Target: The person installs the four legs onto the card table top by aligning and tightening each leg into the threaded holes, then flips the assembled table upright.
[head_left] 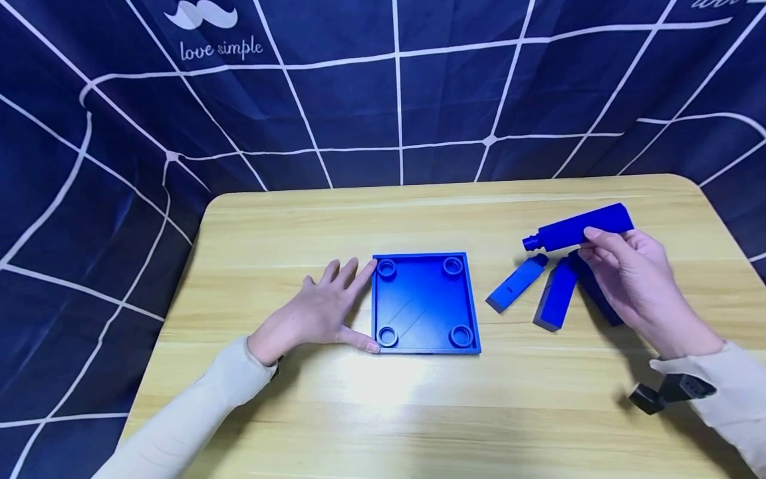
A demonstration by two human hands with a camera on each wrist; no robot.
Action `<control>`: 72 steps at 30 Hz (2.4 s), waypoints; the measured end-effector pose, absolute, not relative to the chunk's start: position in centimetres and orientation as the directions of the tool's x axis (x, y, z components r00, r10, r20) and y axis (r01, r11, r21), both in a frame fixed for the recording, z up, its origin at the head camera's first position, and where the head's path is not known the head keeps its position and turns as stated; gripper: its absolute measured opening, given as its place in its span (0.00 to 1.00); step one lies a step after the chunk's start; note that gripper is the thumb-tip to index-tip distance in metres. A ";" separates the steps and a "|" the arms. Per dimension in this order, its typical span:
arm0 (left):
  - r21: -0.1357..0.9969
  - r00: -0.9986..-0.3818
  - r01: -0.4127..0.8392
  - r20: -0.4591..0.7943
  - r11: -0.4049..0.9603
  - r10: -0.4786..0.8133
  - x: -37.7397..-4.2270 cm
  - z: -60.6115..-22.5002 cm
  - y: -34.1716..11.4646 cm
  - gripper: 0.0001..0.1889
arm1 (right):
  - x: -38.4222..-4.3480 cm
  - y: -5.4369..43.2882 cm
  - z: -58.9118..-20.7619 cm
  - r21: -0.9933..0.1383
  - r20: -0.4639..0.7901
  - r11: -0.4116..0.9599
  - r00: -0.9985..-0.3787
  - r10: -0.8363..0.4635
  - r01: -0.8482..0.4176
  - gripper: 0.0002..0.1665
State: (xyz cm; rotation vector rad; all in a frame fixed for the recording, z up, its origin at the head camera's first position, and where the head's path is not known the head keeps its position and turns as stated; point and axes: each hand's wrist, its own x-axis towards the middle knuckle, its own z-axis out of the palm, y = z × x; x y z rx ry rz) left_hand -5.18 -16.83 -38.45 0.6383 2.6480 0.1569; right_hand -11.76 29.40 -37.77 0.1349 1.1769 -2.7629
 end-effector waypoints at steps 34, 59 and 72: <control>0.213 -0.802 0.417 -0.371 0.884 0.468 -5.3 -38.6 -16.9 0.76 | -11.2 19.3 -36.0 -0.946 -0.101 -0.273 -0.960 -0.263 0.174 0.05; 0.201 -0.802 0.422 -0.373 0.884 0.467 -5.5 -38.7 -16.7 0.76 | -12.5 13.7 -35.7 -0.962 -0.139 -0.182 -0.942 -0.306 0.201 0.24; 0.203 -0.805 0.437 -0.346 0.876 0.482 -5.3 -38.7 -17.1 0.77 | -12.0 10.8 -36.1 -0.971 -0.178 -0.100 -0.936 -0.304 0.217 0.30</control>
